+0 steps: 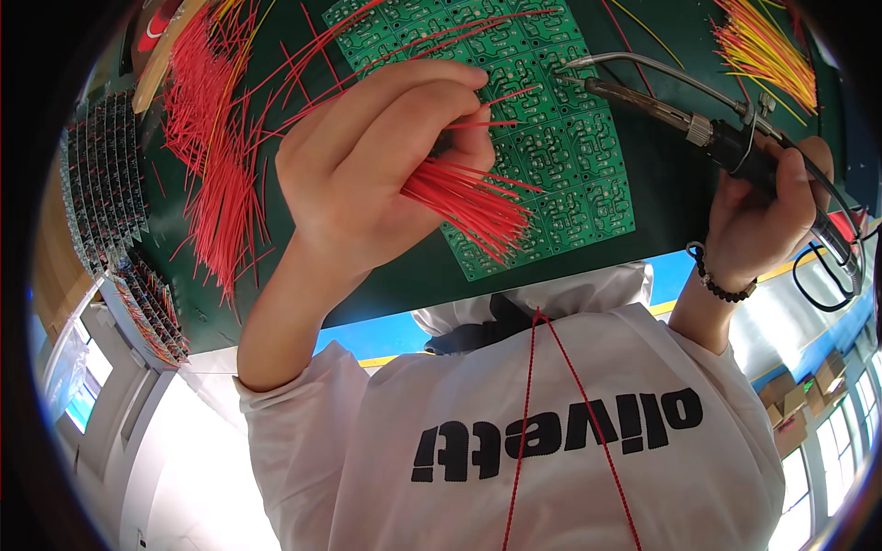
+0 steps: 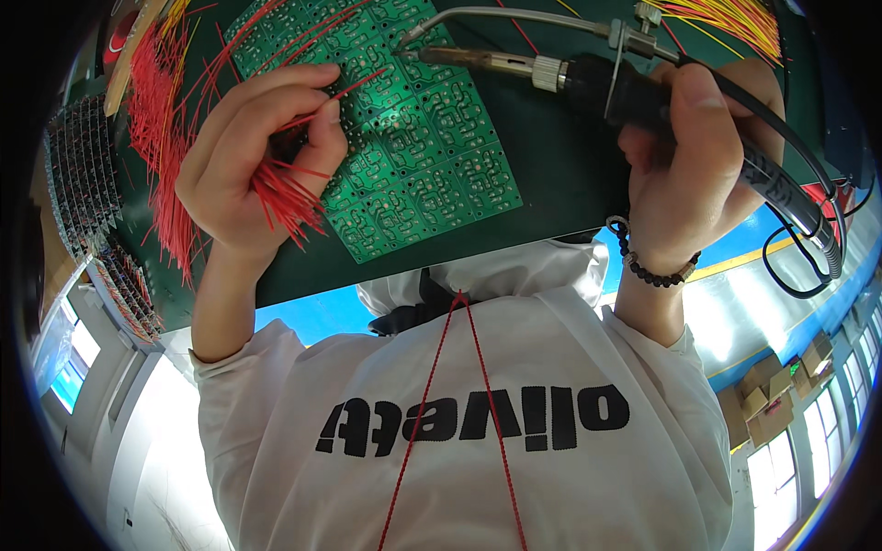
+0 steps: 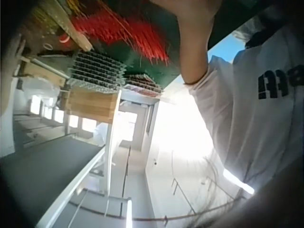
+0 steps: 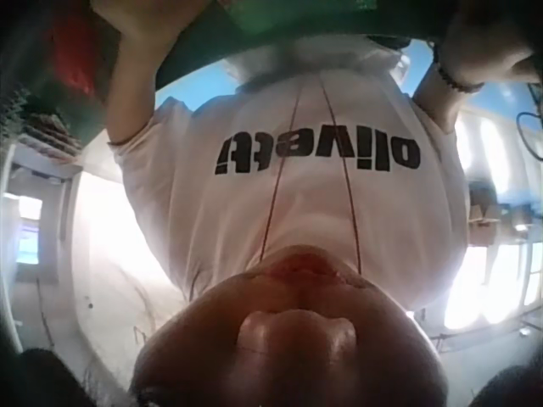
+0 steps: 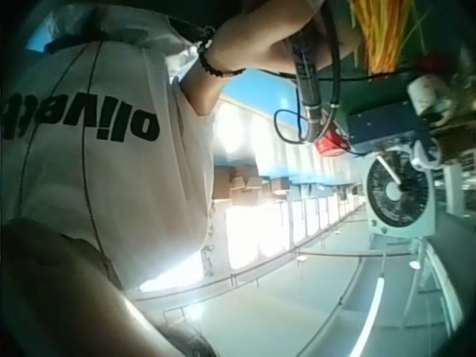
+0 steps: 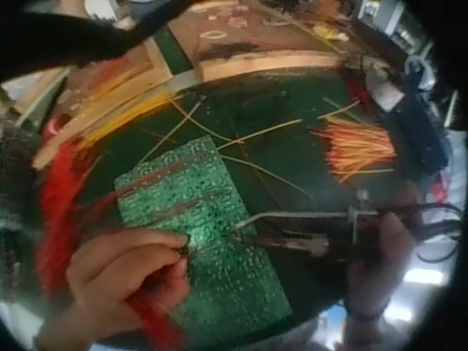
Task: Soldering wires onto a green printed circuit board (PCB) at an assembly station.
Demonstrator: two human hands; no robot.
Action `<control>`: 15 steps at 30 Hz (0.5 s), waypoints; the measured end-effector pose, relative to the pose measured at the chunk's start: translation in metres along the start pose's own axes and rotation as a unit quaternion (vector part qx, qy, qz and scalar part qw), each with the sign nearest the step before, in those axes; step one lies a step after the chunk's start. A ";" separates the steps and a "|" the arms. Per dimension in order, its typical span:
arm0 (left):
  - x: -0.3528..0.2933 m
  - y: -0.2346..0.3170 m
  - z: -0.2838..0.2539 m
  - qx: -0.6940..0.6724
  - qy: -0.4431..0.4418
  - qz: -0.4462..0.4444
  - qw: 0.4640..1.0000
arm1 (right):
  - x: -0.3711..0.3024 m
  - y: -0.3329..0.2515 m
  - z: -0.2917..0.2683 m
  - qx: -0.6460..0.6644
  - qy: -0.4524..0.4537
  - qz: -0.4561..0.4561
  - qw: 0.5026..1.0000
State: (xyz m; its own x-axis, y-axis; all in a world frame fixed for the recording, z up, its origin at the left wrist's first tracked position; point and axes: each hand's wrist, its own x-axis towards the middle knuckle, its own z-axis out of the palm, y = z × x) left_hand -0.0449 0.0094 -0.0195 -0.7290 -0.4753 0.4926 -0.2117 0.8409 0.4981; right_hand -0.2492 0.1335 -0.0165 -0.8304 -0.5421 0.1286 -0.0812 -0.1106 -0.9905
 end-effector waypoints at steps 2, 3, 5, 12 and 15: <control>0.003 0.003 -0.002 0.001 -0.005 -0.003 1.000 | 0.000 -0.002 0.000 0.001 -0.008 -0.002 1.000; 0.005 0.004 -0.004 0.003 -0.011 -0.006 1.000 | 0.001 -0.003 0.000 0.003 -0.017 -0.004 1.000; 0.008 -0.004 -0.002 -0.004 0.020 0.035 0.999 | -0.001 -0.007 0.003 0.020 -0.020 -0.006 1.000; 0.000 -0.006 -0.013 -0.141 0.088 -0.038 0.985 | -0.002 -0.011 0.002 0.032 -0.022 -0.002 0.999; 0.002 -0.008 -0.030 -0.123 0.161 -0.055 0.978 | -0.002 -0.011 -0.002 0.041 -0.041 -0.005 0.998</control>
State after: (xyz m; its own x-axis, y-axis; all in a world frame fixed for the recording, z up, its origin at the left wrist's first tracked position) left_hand -0.0249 -0.0064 -0.0011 -0.4597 -0.6494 0.6058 -0.0855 0.7113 0.6976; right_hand -0.2476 0.1379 -0.0058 -0.7820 -0.6062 0.1450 -0.0404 -0.1829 -0.9823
